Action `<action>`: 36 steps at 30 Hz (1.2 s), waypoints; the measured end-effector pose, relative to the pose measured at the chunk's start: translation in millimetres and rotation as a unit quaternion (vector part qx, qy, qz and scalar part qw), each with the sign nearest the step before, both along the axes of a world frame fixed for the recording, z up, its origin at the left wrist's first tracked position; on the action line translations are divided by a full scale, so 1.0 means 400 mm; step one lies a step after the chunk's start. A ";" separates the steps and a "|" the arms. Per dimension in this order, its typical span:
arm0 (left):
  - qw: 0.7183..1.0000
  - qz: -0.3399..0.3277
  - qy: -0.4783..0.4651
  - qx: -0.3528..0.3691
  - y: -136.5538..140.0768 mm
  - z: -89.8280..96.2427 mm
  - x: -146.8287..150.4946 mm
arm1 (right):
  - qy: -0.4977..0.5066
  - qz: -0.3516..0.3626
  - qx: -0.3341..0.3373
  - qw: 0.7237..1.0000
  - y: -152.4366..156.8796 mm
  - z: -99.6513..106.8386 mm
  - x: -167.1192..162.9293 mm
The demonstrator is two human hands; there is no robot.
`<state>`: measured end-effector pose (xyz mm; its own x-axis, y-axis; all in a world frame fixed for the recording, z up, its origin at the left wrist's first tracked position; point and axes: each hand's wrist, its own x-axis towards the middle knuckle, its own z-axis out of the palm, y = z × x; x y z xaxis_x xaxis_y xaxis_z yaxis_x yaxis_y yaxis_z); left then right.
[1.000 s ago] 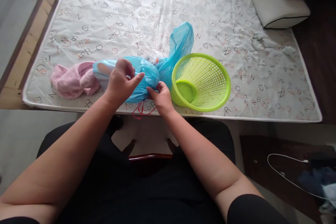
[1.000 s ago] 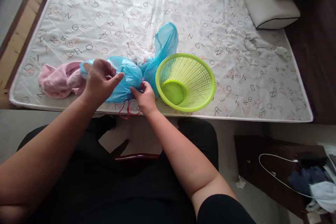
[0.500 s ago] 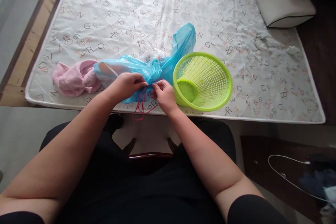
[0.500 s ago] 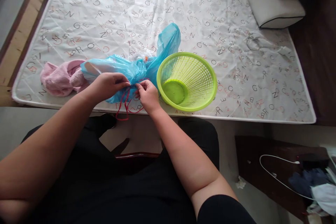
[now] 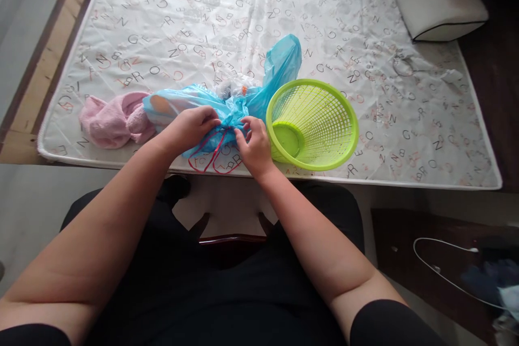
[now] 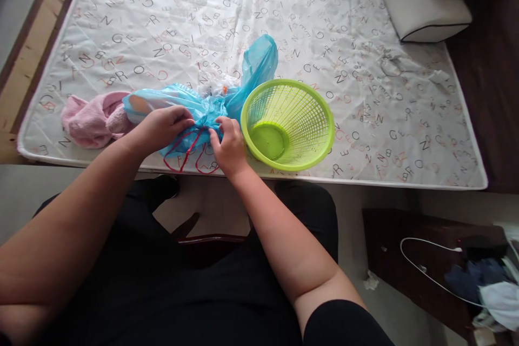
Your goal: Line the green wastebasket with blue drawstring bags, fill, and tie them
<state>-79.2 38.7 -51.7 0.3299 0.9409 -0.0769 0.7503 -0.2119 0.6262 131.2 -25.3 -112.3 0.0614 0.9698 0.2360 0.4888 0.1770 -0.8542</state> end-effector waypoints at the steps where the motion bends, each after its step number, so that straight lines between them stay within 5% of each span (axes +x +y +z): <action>1: 1.000 -0.007 -0.006 -0.002 -0.001 0.001 0.001 | -0.009 0.017 0.016 1.000 -0.001 0.003 0.000; 9: 0.998 -0.068 -0.006 -0.011 -0.010 -0.018 -0.002 | -0.063 0.051 -0.030 0.996 0.014 -0.021 0.005; 16: 0.988 -0.138 0.011 0.061 -0.029 -0.024 0.015 | -0.068 0.067 -0.027 0.995 0.007 -0.026 -0.010; 31: 0.994 -0.058 0.087 0.015 0.005 -0.001 -0.044 | -0.047 -0.027 -0.186 0.981 0.033 -0.059 0.003; 36: 0.995 -0.085 0.053 0.021 0.003 -0.013 -0.041 | -0.062 0.025 -0.063 0.996 0.023 -0.051 0.004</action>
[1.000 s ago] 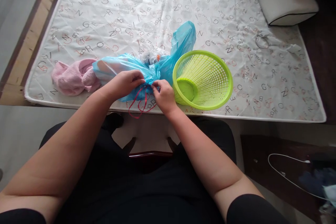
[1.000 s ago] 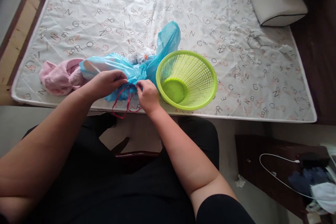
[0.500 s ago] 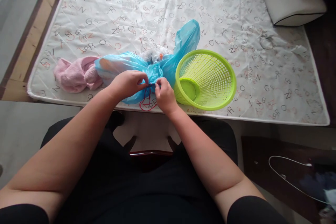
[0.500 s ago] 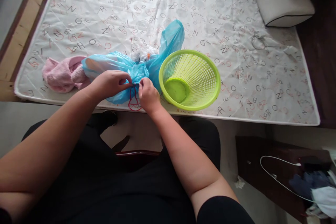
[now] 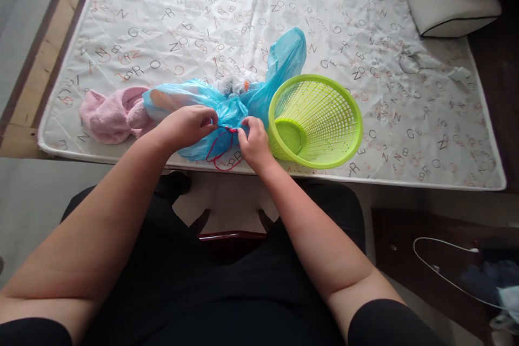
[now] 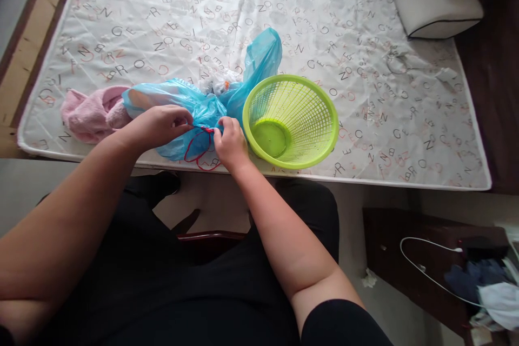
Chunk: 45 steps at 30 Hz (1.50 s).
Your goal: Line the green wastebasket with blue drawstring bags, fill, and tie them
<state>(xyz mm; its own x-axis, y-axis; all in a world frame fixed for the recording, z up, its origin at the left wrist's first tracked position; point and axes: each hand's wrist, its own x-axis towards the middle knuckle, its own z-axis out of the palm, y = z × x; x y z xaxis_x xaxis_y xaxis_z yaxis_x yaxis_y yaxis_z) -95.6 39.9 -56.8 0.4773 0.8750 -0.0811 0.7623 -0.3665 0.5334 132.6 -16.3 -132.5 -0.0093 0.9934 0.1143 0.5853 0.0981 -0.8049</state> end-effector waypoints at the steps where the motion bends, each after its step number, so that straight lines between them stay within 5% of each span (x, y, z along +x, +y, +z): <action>1: 1.000 -0.007 -0.013 0.001 -0.001 -0.001 0.002 | 0.011 0.016 0.018 1.000 -0.001 0.001 0.001; 10: 0.994 -0.026 -0.035 0.100 -0.029 0.014 0.036 | 0.018 0.097 -0.004 0.995 -0.003 0.014 -0.003; 16: 0.997 -0.057 0.020 0.043 -0.021 -0.005 0.036 | 0.025 0.098 0.016 0.995 -0.006 0.038 -0.004; 24: 0.995 -0.041 0.075 -0.054 -0.005 -0.001 0.023 | 0.052 0.047 -0.041 0.997 0.000 0.034 -0.004; 31: 0.989 0.031 0.126 -0.066 0.022 0.011 -0.049 | 0.094 -0.143 -0.088 0.981 0.038 0.044 0.055; 34: 0.986 0.085 0.138 -0.035 0.020 0.038 -0.047 | 0.067 -0.103 -0.097 0.988 0.031 0.054 0.048; 40: 0.980 0.159 0.114 0.022 0.007 0.071 -0.021 | -0.009 0.038 -0.219 0.975 0.006 0.063 0.014; 45: 0.984 0.147 0.096 0.040 0.010 0.054 -0.036 | -0.043 -0.005 -0.209 0.977 0.008 0.064 0.026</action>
